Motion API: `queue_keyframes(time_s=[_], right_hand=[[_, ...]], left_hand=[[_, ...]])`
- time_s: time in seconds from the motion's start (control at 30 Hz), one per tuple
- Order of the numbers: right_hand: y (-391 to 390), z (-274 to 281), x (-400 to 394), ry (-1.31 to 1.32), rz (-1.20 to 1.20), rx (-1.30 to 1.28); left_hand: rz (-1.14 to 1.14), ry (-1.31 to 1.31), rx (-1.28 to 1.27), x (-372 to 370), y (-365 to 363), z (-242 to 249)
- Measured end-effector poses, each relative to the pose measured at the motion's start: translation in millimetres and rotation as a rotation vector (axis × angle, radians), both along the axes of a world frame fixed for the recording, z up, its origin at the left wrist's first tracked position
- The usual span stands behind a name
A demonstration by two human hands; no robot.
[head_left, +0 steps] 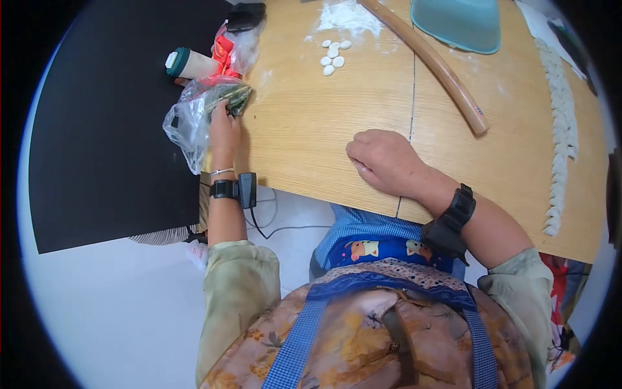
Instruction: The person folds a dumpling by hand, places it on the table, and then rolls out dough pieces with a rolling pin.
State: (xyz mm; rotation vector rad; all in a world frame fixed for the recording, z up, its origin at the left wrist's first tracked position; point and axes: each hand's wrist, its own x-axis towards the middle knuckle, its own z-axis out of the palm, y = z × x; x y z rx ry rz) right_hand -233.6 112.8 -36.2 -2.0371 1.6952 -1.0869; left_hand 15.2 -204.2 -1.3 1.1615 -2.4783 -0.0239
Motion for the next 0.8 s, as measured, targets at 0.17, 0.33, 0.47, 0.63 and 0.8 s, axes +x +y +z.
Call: queue_keyframes(time_s=[0.17,0.33,0.47,0.63,0.8], right_hand=[[-0.7,0.8,-2.8,-0.012,0.014,0.018],[-1.4,3.0,-2.3,-0.004,0.001,0.024],[-2.9,0.6,-0.7,-0.016,-0.007,0.013],[-3.2,4.2,-1.2,-0.015,-0.01,0.021],[-3.8,1.9,-3.0,-0.01,0.016,-0.006]], left_hand=[[-0.121,0.053,-0.145,0.9,27.4,-22.9],[-0.137,0.138,-0.157,7.9,41.1,-31.6],[-0.018,0.209,0.014,6.3,47.4,-31.5],[-0.015,0.323,0.085,2.7,48.9,-33.8],[-0.042,0.426,0.248,-2.4,95.6,-39.2]])
